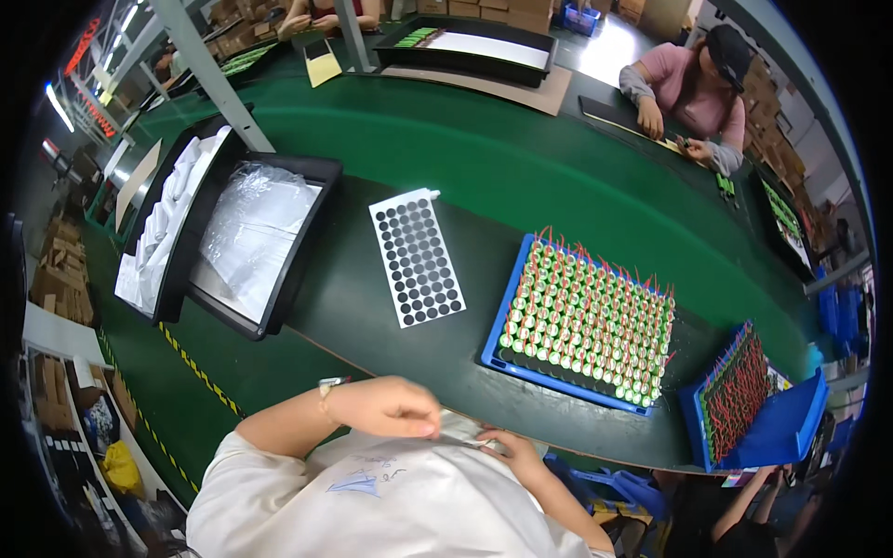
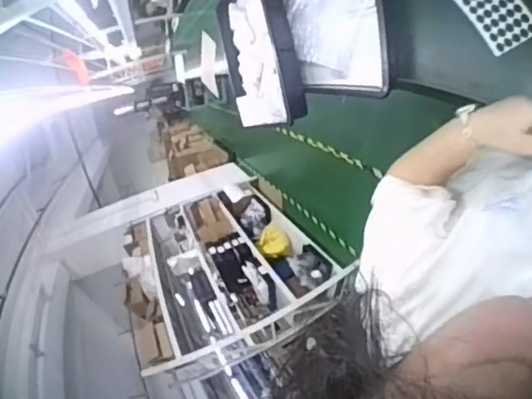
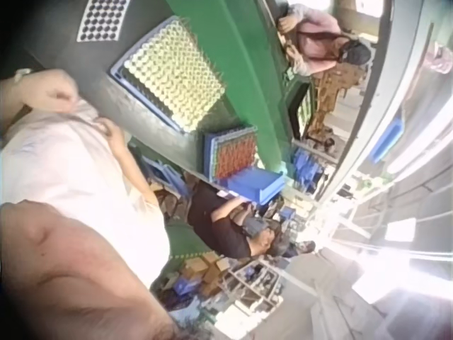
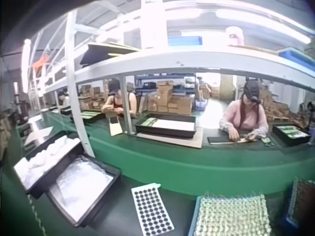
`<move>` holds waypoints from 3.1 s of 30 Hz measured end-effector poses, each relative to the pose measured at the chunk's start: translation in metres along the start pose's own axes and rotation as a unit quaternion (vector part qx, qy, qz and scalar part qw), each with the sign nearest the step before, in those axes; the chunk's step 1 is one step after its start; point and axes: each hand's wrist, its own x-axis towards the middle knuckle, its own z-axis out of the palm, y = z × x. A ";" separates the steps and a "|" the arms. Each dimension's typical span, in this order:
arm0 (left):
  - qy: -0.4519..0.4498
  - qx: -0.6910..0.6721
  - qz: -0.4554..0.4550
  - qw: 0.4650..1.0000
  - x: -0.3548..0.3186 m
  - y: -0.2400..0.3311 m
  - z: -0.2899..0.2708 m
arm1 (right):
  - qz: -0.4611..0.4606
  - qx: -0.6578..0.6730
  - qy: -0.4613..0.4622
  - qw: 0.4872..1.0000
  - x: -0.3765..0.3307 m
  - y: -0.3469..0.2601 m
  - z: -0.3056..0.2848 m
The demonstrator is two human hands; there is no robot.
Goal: The person peels circular black stickers from a backing sheet and attaches them one by one onto battery cells arranged in a tray by hand.
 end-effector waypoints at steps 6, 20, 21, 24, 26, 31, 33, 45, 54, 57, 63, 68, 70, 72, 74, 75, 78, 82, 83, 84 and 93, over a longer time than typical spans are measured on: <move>0.024 -0.080 -0.252 0.964 -0.049 -0.074 0.045 | 0.005 0.089 -0.087 0.992 -0.051 0.005 -0.035; 0.255 -0.115 -0.300 0.912 -0.042 -0.134 0.078 | -0.059 -0.167 0.102 0.979 -0.040 0.037 -0.003; 0.254 -0.116 -0.300 0.912 -0.040 -0.144 0.080 | -0.058 -0.166 0.102 0.979 -0.039 0.043 -0.002; 0.252 0.011 -0.256 0.933 -0.033 -0.164 0.082 | -0.036 -0.201 0.072 0.976 -0.033 0.045 -0.006; 0.233 0.075 -0.252 0.936 -0.028 -0.165 0.078 | -0.004 -0.195 0.041 0.980 -0.029 0.036 -0.012; 0.144 0.108 -0.257 0.949 -0.046 -0.154 0.061 | 0.102 -0.067 -0.078 0.989 -0.038 0.004 -0.037; 0.117 0.143 -0.280 0.942 -0.050 -0.116 0.040 | 0.176 -0.007 -0.117 0.977 -0.044 -0.001 -0.044; 0.536 0.451 -0.056 0.711 0.020 -0.103 -0.159 | 0.159 -0.150 -0.018 0.976 -0.045 0.017 -0.031; 0.443 0.434 -0.144 0.771 0.046 -0.115 -0.175 | 0.107 -0.169 -0.135 0.970 -0.062 -0.059 -0.073; 0.441 0.341 -0.159 0.815 0.037 -0.090 -0.150 | -0.012 -0.117 -0.084 0.990 -0.065 -0.084 -0.100; 0.191 -0.101 -0.109 0.970 0.001 -0.085 -0.131 | -0.157 -0.020 0.535 0.830 -0.067 -0.027 -0.184; 0.069 -0.271 0.059 0.958 0.008 -0.099 -0.109 | -0.162 0.169 0.465 0.854 -0.015 -0.005 -0.211; 0.036 -0.309 0.103 0.945 0.031 -0.093 -0.088 | -0.155 0.215 0.457 0.849 -0.007 0.007 -0.210; 0.034 -0.303 0.136 0.943 0.049 -0.086 -0.069 | -0.142 0.317 0.417 0.840 -0.004 0.006 -0.210; 0.083 -0.291 0.116 0.946 0.063 -0.088 -0.053 | -0.113 0.340 0.424 0.831 -0.003 -0.002 -0.207; 0.080 -0.298 0.118 0.944 0.071 -0.091 -0.048 | -0.083 0.366 0.431 0.820 -0.001 -0.006 -0.206; 0.181 -0.315 0.071 0.929 0.070 -0.086 -0.027 | -0.096 0.401 0.433 0.802 0.000 -0.017 -0.196; 0.137 -0.335 0.155 0.919 0.080 -0.079 -0.002 | -0.112 0.442 0.434 0.777 -0.004 -0.018 -0.196; 0.141 -0.359 0.159 0.909 0.082 -0.082 0.006 | -0.117 0.440 0.439 0.775 -0.007 -0.014 -0.198; 0.152 -0.375 0.167 0.899 0.082 -0.084 0.012 | -0.128 0.450 0.418 0.779 -0.009 -0.009 -0.200; 0.291 -0.342 0.174 0.876 0.079 -0.057 0.050 | -0.127 0.472 0.376 0.787 0.002 -0.013 -0.208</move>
